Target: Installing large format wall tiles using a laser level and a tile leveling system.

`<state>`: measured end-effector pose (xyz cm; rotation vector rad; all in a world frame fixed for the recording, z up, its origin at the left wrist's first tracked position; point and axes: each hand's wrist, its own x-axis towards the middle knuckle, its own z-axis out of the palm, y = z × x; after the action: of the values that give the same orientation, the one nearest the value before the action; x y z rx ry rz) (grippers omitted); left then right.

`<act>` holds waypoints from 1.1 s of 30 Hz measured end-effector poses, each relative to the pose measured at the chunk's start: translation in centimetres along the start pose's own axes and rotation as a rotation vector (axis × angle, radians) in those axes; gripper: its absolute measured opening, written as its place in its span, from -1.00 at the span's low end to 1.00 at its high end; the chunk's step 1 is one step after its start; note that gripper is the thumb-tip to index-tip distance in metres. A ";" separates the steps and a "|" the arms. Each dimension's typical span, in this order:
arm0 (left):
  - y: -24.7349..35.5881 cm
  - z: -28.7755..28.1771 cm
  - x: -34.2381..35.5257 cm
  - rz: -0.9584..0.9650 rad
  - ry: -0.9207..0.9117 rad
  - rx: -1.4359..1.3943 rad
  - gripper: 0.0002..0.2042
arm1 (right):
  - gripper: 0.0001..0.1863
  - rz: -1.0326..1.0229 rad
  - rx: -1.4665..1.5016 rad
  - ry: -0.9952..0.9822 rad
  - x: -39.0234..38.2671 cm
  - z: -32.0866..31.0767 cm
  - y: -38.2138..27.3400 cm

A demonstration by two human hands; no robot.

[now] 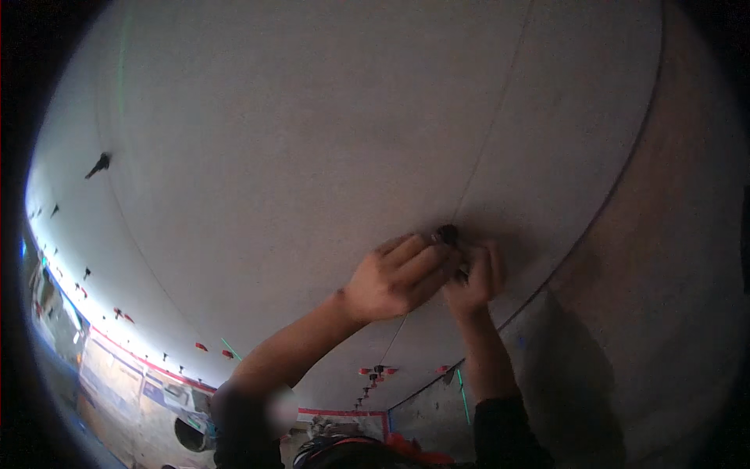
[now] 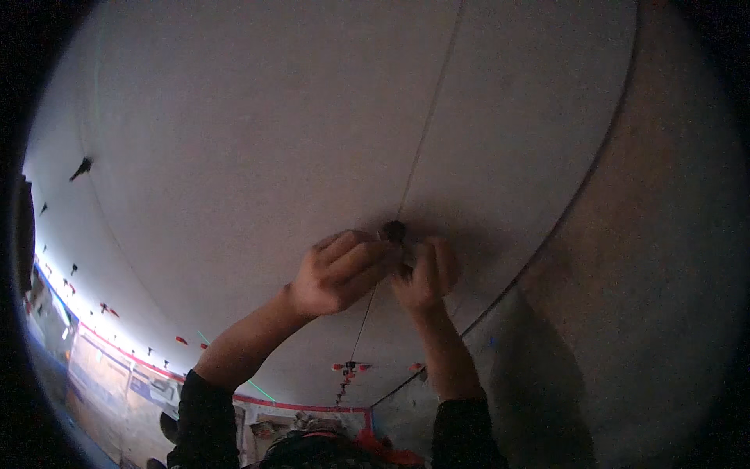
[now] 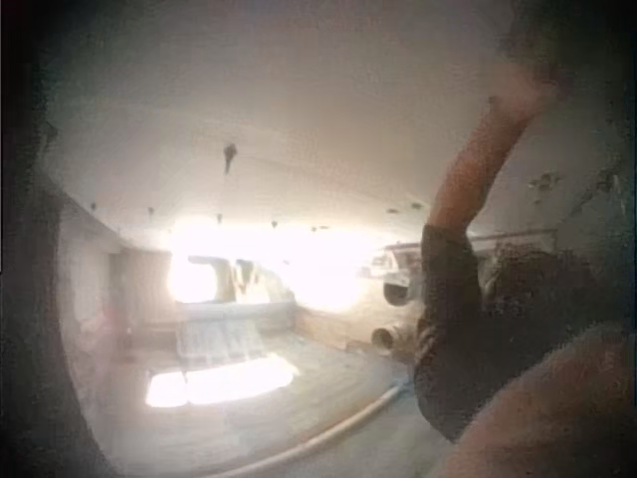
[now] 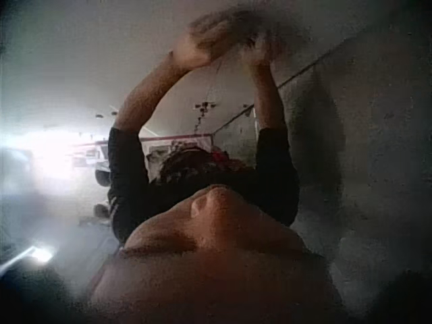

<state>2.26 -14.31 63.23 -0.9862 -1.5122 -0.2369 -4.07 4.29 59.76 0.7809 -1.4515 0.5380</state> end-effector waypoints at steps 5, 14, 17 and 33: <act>-0.3 0.3 0.4 -0.019 -0.007 -0.010 -0.65 | -0.82 0.063 0.013 0.053 0.6 -0.9 0.5; -2.2 0.8 -1.2 0.002 0.040 0.021 -0.69 | -0.63 -0.312 0.061 -0.634 8.9 -4.5 2.5; -2.9 0.8 -0.1 -0.007 0.073 -0.070 -0.72 | -0.67 -0.489 0.000 -0.726 10.9 -4.9 2.8; -3.7 2.7 -0.3 0.096 0.112 -0.149 -0.77 | -0.77 -0.872 -0.073 -0.606 10.9 -4.4 3.7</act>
<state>-2.26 -14.88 63.81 -1.1421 -1.3569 -0.3348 -3.08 8.57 71.29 1.4791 -1.4671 -0.4546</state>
